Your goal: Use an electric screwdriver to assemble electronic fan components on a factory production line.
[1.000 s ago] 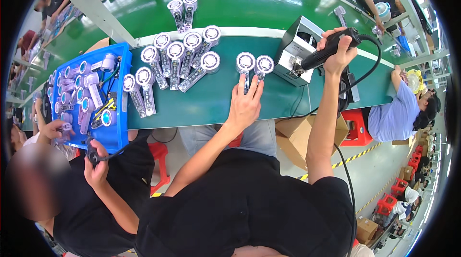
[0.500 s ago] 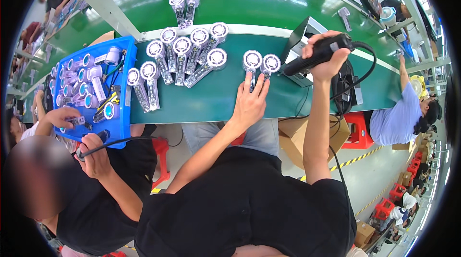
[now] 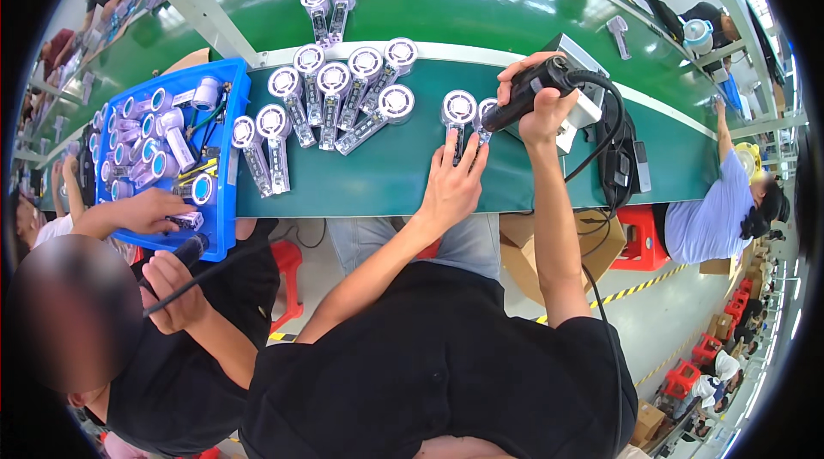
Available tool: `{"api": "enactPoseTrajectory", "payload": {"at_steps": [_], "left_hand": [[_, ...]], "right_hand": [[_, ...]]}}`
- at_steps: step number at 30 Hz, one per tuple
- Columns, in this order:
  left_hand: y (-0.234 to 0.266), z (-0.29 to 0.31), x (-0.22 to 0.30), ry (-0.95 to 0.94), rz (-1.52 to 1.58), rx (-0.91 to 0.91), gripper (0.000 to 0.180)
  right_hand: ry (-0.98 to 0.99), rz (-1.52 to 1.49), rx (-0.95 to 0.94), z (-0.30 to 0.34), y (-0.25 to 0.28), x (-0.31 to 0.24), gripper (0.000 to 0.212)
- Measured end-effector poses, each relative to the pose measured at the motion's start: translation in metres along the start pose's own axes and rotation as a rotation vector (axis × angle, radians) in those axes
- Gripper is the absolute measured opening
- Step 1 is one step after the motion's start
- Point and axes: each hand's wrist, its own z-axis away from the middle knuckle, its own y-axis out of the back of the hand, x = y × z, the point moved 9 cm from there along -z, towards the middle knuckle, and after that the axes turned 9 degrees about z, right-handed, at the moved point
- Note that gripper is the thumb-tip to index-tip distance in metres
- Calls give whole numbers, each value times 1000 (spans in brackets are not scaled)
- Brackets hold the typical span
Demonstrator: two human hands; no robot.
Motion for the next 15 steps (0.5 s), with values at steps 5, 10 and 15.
{"api": "enactPoseTrajectory", "payload": {"at_steps": [5, 10, 15], "left_hand": [[2, 0, 0, 8, 5, -4, 57], [1, -1, -1, 6, -2, -6, 57], [1, -2, -1, 3, 1, 1, 56]], "right_hand": [[-123, 45, 20, 8, -6, 8, 86], [-110, 64, -5, 16, -11, 12, 86], [-122, 75, -31, 15, -14, 13, 87]]}}
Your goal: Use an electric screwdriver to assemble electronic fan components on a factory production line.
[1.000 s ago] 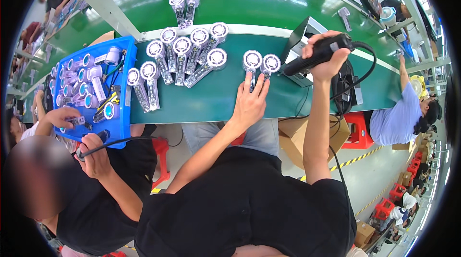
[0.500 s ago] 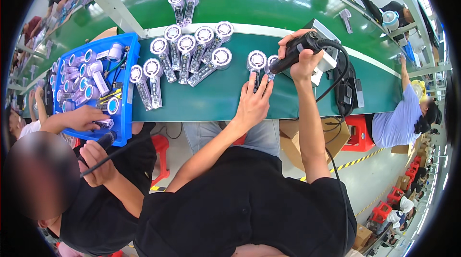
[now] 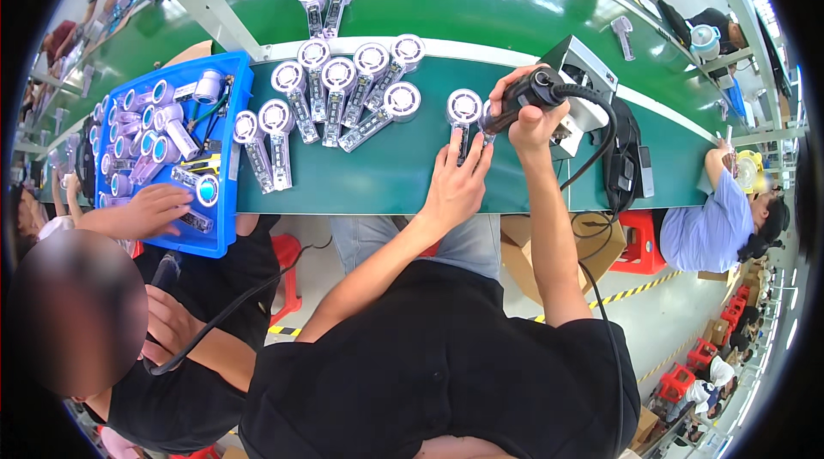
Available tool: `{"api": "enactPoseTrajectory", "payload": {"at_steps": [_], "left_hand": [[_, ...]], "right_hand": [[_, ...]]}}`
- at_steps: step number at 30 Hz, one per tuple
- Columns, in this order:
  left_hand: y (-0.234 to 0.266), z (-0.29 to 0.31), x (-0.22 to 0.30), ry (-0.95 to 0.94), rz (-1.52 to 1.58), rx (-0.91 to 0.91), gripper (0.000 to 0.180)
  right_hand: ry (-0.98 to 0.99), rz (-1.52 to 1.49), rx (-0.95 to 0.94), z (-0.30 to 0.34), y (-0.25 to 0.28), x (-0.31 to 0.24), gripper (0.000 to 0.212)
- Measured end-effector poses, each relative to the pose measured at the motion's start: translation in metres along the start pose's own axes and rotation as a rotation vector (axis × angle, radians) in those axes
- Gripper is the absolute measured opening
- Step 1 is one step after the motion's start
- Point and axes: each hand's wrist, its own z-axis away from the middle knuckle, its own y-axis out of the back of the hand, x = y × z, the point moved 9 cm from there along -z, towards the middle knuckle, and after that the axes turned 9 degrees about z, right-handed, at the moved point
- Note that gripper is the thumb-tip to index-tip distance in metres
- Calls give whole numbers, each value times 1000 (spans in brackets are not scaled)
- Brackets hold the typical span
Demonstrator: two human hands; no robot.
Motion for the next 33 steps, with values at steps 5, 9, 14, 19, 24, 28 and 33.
{"api": "enactPoseTrajectory", "payload": {"at_steps": [5, 9, 14, 19, 24, 28, 33], "left_hand": [[0, 1, -1, 13, 6, -1, 55], [2, 3, -2, 25, -1, -29, 57], [12, 10, 2, 63, 60, -9, 53], [16, 17, -3, 62, 142, 50, 57], [14, 16, -1, 67, 145, 45, 61], [14, 14, 0, 81, 135, 31, 61], [9, 15, -2, 74, 58, -11, 63]], "right_hand": [[52, -82, 75, 2, 13, -6, 81], [96, -62, 139, -12, 50, -34, 77], [182, 45, 314, -24, 136, -64, 76], [155, 154, 316, -24, 139, -52, 77], [82, 162, 294, -23, 142, -33, 80], [18, 117, 336, -21, 150, -23, 81], [-44, -151, 230, -15, 100, -15, 77]]}}
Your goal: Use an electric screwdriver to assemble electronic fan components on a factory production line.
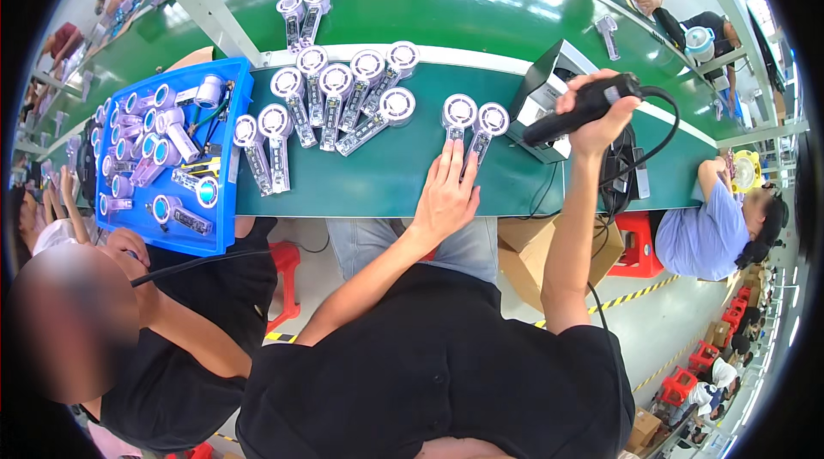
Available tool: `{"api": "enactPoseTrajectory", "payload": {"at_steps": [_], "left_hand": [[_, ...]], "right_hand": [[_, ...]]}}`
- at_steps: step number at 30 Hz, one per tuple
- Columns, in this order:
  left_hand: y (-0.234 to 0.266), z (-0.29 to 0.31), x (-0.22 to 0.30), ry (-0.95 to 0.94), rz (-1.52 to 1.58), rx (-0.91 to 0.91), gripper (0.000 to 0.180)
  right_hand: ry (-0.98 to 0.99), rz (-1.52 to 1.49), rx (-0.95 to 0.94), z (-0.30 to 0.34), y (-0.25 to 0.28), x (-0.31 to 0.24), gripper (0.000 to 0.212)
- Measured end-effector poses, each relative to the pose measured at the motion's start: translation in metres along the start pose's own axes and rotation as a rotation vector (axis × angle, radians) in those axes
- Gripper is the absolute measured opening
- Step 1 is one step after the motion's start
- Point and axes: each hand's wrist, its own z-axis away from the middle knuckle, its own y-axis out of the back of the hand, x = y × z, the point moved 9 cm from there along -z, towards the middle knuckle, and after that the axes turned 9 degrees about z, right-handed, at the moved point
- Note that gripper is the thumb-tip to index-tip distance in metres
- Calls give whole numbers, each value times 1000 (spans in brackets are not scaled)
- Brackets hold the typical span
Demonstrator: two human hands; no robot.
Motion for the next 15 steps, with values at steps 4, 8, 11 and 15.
{"api": "enactPoseTrajectory", "payload": {"at_steps": [4, 8, 11, 15], "left_hand": [[-2, -3, 2, -7, -32, -19, 64], [-2, -2, 1, 0, -51, -32, 65], [-2, -1, 2, -2, -62, -39, 65], [-2, -1, 2, -2, -63, -36, 65]], "right_hand": [[101, -45, -109, 13, -53, 7, 79], [119, -52, -164, 15, -85, 21, 78], [122, -19, -169, 17, -92, 24, 77], [109, 8, -169, 18, -93, 29, 77]]}}
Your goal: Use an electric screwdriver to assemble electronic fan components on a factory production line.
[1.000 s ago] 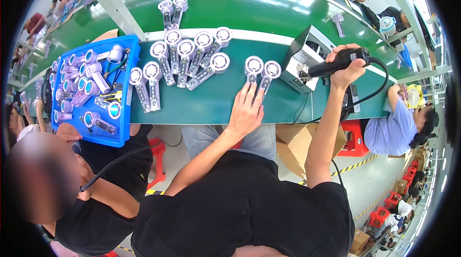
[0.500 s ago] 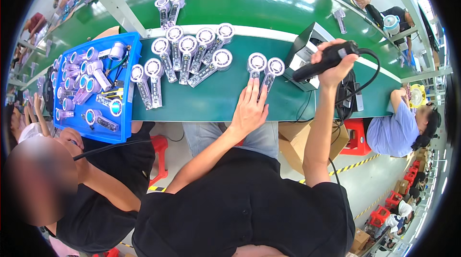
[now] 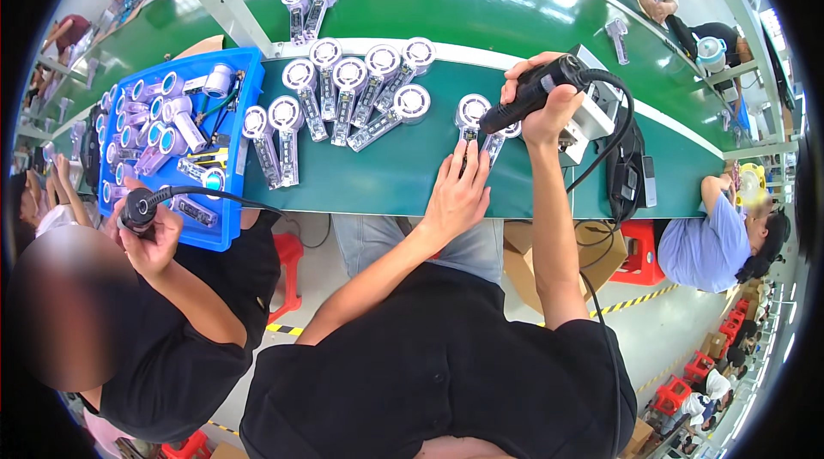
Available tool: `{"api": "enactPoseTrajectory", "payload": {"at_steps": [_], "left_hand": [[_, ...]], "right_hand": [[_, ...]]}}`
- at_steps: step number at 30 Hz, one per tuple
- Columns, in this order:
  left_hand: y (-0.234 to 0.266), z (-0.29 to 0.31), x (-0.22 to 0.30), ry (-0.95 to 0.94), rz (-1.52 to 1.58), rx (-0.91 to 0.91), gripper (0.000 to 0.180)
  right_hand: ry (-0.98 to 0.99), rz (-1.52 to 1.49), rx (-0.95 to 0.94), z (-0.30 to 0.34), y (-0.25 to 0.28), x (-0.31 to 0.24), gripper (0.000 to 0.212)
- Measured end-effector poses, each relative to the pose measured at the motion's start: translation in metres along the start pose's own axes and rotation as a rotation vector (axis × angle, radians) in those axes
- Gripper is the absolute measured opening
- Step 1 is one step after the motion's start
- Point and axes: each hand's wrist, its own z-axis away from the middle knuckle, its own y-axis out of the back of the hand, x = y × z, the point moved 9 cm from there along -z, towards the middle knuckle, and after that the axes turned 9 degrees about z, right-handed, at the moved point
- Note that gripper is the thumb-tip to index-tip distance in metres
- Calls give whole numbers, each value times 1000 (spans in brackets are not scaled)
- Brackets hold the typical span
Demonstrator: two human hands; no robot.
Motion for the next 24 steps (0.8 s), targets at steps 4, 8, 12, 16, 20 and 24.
{"api": "enactPoseTrajectory", "payload": {"at_steps": [4, 8, 12, 16, 20, 24], "left_hand": [[0, -1, -3, 9, -1, -8, 65], [-2, -2, -3, 11, -5, -25, 66], [-3, -3, -4, 15, -19, -31, 66], [-3, -3, -1, 3, -19, -24, 65], [-3, -4, 3, -3, -14, -24, 65], [-4, 1, -2, 14, -39, -19, 66]], "right_hand": [[-47, 1, 10, 3, -5, 6, 83], [-115, -8, 25, 13, -7, 8, 91], [-114, -25, 36, 16, -8, 8, 92], [-80, -26, 53, 21, -3, 7, 91], [11, -94, 164, 28, 18, 3, 84], [24, -7, 176, 22, 37, -18, 81]]}}
